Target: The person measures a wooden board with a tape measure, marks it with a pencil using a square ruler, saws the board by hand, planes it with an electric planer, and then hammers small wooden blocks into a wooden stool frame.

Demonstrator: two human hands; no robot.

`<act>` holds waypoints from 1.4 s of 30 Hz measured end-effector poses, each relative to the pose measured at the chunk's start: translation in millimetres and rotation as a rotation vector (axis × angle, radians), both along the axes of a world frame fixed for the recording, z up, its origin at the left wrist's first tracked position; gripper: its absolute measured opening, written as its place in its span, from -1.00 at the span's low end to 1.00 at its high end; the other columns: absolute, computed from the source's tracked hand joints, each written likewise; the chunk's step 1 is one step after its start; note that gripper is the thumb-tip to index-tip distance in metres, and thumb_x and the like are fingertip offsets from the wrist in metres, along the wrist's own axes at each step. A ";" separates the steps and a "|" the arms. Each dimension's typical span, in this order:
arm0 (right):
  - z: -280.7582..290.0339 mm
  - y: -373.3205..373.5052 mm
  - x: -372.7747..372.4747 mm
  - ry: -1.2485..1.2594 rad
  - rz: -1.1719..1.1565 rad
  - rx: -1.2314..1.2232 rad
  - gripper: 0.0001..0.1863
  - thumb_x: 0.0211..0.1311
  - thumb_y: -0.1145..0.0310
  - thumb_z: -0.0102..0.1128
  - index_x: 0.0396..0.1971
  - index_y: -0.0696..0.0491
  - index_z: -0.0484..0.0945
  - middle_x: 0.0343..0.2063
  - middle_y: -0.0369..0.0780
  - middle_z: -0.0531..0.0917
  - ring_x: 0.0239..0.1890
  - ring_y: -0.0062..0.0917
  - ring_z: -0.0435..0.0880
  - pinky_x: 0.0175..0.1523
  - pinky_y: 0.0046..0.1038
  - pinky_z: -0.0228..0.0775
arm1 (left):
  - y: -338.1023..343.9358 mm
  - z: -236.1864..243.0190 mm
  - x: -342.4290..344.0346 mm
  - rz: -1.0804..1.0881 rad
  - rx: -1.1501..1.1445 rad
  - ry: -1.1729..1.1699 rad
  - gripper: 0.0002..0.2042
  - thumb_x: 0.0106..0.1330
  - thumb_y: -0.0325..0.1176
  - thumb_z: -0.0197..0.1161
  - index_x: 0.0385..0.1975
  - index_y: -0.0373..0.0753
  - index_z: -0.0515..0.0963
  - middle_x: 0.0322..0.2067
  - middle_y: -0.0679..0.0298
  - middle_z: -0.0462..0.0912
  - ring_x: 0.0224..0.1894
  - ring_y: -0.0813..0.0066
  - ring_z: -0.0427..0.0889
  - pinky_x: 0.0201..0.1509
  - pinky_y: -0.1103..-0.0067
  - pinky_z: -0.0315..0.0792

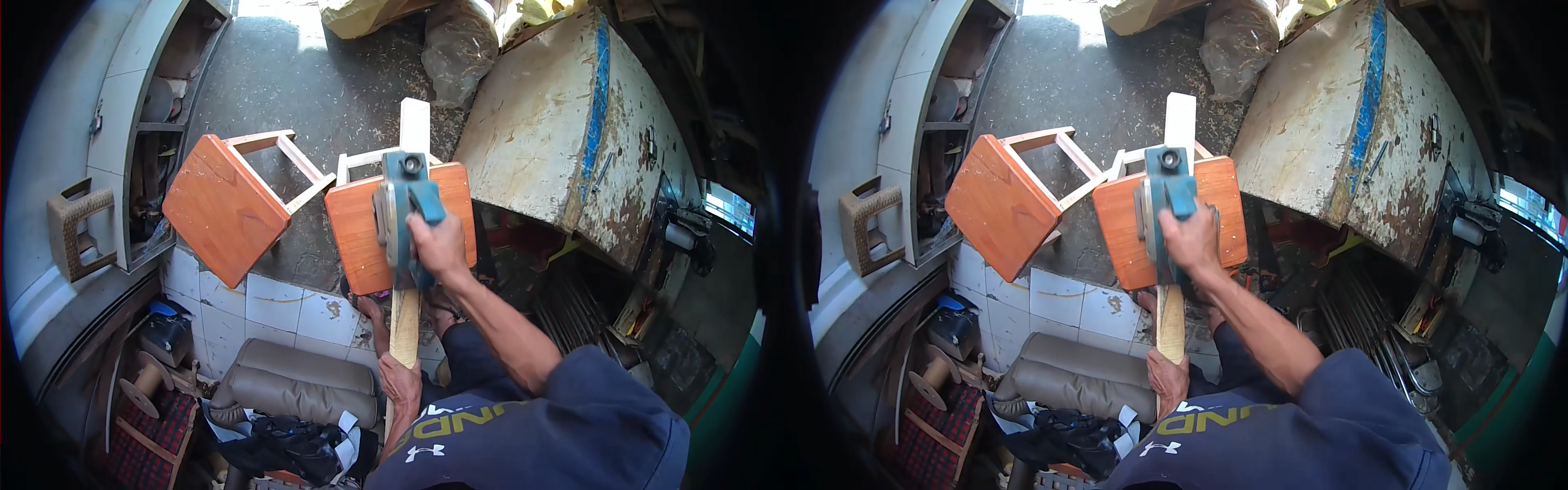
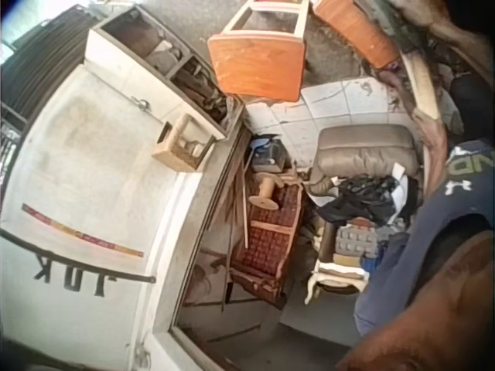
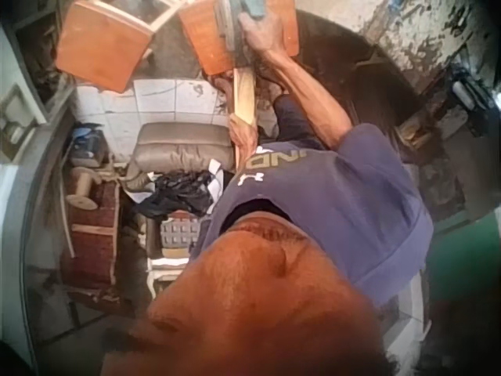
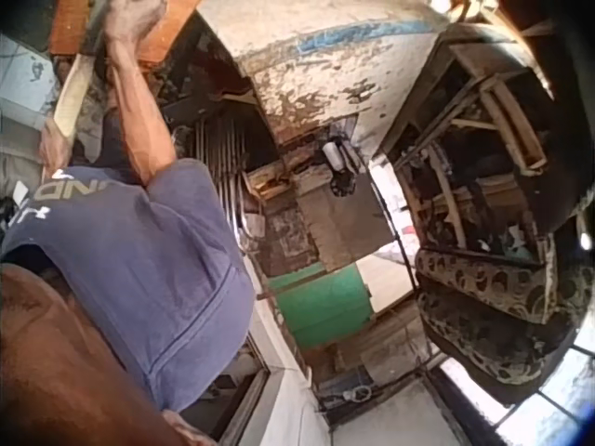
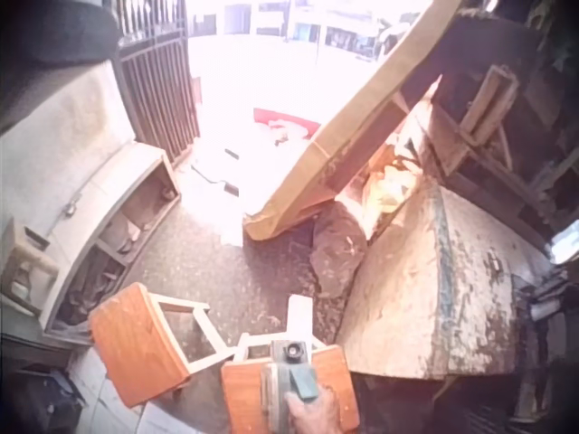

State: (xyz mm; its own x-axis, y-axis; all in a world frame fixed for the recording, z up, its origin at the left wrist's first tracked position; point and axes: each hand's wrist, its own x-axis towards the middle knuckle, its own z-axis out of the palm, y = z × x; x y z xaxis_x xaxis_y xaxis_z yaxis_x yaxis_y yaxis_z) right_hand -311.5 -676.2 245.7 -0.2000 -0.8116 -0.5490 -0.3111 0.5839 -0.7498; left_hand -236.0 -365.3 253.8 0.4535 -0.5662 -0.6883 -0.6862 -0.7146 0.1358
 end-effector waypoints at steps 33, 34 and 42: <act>-14.9 -126.8 -13.2 -0.003 -0.044 0.003 -0.64 0.21 0.16 0.19 -0.58 0.17 0.63 -0.73 -0.20 0.60 -0.68 -0.48 0.62 -0.54 -0.35 0.44 | -19.8 2.4 21.8 -0.001 0.004 0.116 -0.39 0.12 -0.13 0.54 -0.05 -0.37 0.33 -0.14 -0.14 0.56 -0.06 -0.23 0.60 0.02 0.10 0.50; -24.9 -86.0 -14.9 0.018 0.008 -0.075 -0.63 0.24 0.16 0.17 -0.59 0.16 0.59 -0.75 -0.22 0.58 -0.69 -0.50 0.61 -0.54 -0.36 0.43 | -19.4 3.3 20.5 0.004 0.008 0.120 -0.39 0.08 -0.14 0.57 -0.06 -0.35 0.33 -0.14 -0.12 0.55 -0.05 -0.20 0.60 0.02 0.11 0.51; 19.3 44.3 10.5 -0.001 -0.048 0.106 -0.68 0.17 0.24 0.30 -0.22 0.19 0.63 -0.38 0.04 0.74 -0.31 -0.13 0.77 -0.10 -0.20 0.58 | -9.3 6.2 20.4 -0.014 0.016 0.089 -0.39 0.06 -0.14 0.59 -0.09 -0.32 0.33 -0.14 -0.11 0.55 -0.04 -0.16 0.60 0.03 0.13 0.52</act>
State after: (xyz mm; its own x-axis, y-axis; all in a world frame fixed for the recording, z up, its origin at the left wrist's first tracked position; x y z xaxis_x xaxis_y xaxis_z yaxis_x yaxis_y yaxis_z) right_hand -301.0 -631.9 264.9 -0.2372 -0.7381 -0.6316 -0.2802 0.6745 -0.6830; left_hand -215.6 -374.6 259.9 0.3824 -0.5610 -0.7342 -0.6821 -0.7074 0.1853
